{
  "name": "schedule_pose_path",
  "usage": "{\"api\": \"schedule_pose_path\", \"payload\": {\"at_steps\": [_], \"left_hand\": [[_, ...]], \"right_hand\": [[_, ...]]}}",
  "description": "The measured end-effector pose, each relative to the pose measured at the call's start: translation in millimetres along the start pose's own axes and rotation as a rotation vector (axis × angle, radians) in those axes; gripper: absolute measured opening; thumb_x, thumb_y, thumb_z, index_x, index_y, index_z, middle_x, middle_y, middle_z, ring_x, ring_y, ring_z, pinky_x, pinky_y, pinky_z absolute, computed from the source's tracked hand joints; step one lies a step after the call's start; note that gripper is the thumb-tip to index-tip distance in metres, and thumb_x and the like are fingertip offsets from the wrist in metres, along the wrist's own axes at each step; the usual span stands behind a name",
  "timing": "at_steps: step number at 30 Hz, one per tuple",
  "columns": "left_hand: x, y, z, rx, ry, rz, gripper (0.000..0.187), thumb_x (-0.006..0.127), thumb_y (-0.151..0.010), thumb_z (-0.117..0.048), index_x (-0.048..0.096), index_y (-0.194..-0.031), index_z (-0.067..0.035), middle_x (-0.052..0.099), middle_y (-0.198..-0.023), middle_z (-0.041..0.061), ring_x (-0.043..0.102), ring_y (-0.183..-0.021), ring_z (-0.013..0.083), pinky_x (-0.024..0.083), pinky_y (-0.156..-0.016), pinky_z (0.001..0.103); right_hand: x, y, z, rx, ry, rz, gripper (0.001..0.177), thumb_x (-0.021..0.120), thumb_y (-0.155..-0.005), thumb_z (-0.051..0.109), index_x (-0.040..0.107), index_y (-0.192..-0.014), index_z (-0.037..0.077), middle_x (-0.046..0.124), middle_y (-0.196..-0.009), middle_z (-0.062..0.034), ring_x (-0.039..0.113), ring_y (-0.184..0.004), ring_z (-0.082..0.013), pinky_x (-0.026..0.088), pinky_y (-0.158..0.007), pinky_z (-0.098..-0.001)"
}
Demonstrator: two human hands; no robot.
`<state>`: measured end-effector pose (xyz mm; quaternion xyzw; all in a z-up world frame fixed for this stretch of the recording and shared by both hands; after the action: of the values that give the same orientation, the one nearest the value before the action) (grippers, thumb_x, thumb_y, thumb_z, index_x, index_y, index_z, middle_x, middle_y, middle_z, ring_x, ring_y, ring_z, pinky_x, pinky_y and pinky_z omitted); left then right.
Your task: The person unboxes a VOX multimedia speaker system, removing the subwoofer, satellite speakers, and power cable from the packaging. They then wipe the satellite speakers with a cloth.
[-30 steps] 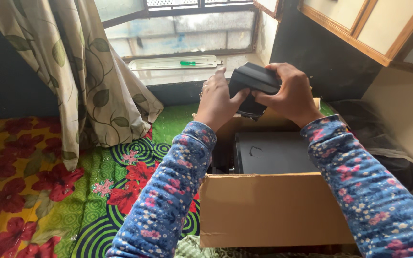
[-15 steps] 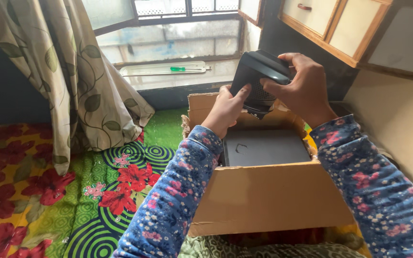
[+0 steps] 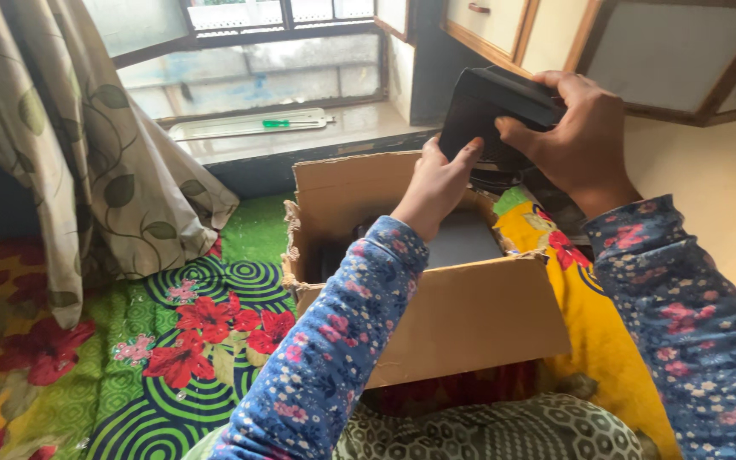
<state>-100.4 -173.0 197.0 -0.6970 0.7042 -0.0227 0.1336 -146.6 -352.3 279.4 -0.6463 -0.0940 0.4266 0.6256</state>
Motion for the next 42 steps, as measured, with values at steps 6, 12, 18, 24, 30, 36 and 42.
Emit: {"api": "schedule_pose_path", "payload": {"at_steps": [6, 12, 18, 24, 30, 36, 42], "left_hand": [[60.1, -5.8, 5.0, 0.015, 0.051, 0.063, 0.106, 0.059, -0.090, -0.064, 0.021, -0.158, 0.009, 0.043, -0.151, 0.034, 0.046, -0.141, 0.0397, 0.042, -0.111, 0.041], [122.2, -18.9, 16.8, -0.031, 0.122, 0.122, 0.108, 0.052, -0.090, -0.069, 0.019, -0.157, 0.009, 0.037, -0.156, 0.036, 0.037, -0.148, 0.0417, 0.034, -0.117, 0.042], [176.0, -8.5, 30.5, -0.057, 0.123, 0.048, 0.106, 0.052, -0.092, -0.068, 0.021, -0.158, 0.008, 0.037, -0.154, 0.039, 0.035, -0.147, 0.0467, 0.031, -0.119, 0.044], [214.6, 7.9, 46.2, -0.188, 0.173, 0.116, 0.105, 0.047, -0.091, -0.068, 0.014, -0.160, 0.004, 0.028, -0.157, 0.037, 0.032, -0.147, 0.0474, 0.032, -0.117, 0.047], [248.9, 21.7, 65.8, -0.237, 0.134, 0.105, 0.100, 0.047, -0.094, -0.066, 0.018, -0.160, 0.004, 0.026, -0.157, 0.039, 0.030, -0.148, 0.0486, 0.031, -0.119, 0.046], [283.0, 32.3, 99.0, -0.329, 0.168, 0.114, 0.094, 0.044, -0.096, -0.063, 0.026, -0.156, 0.006, 0.039, -0.153, 0.036, 0.038, -0.145, 0.0467, 0.033, -0.117, 0.047], [310.8, 45.2, 144.9, -0.306, 0.257, 0.054, 0.089, 0.041, -0.098, -0.058, 0.027, -0.155, 0.009, 0.044, -0.151, 0.034, 0.042, -0.144, 0.0425, 0.034, -0.118, 0.043]], "right_hand": [[-41.6, 20.1, -18.4, 0.017, 0.081, -0.051, 0.054, 0.089, -0.085, 0.031, 0.070, -0.118, -0.008, 0.073, -0.106, -0.0200, 0.074, -0.099, -0.0285, 0.058, -0.091, -0.0374], [-73.3, 43.6, -42.6, 0.069, 0.147, -0.042, 0.054, 0.092, -0.088, 0.034, 0.070, -0.117, -0.007, 0.073, -0.110, -0.0192, 0.074, -0.099, -0.0283, 0.058, -0.089, -0.0369], [-93.4, 71.2, -63.9, 0.087, 0.201, -0.036, 0.054, 0.091, -0.085, 0.032, 0.071, -0.116, -0.007, 0.074, -0.110, -0.0185, 0.074, -0.100, -0.0284, 0.058, -0.089, -0.0368], [-100.3, 103.3, -90.5, 0.223, 0.220, -0.004, 0.053, 0.093, -0.086, 0.035, 0.073, -0.117, -0.002, 0.075, -0.103, -0.0166, 0.074, -0.088, -0.0271, 0.058, -0.082, -0.0371], [-101.1, 146.4, -124.3, 0.284, 0.283, 0.005, 0.055, 0.094, -0.082, 0.037, 0.073, -0.115, -0.001, 0.075, -0.102, -0.0170, 0.074, -0.088, -0.0292, 0.058, -0.081, -0.0383], [-81.0, 198.1, -161.1, 0.413, 0.273, 0.061, 0.059, 0.093, -0.076, 0.043, 0.072, -0.111, 0.000, 0.074, -0.103, -0.0174, 0.073, -0.091, -0.0318, 0.058, -0.082, -0.0414], [-52.4, 254.9, -196.9, 0.564, 0.296, 0.113, 0.060, 0.091, -0.069, 0.040, 0.074, -0.112, 0.002, 0.075, -0.105, -0.0199, 0.072, -0.095, -0.0359, 0.057, -0.084, -0.0449]]}}
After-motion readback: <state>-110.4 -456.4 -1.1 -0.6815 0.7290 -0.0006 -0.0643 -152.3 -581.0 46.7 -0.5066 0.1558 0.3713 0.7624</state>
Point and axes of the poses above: each hand's wrist, its own y-axis away from the middle knuckle, its own x-axis out of the palm, z = x × y, the point moved 4 cm from there along -y, towards the middle knuckle
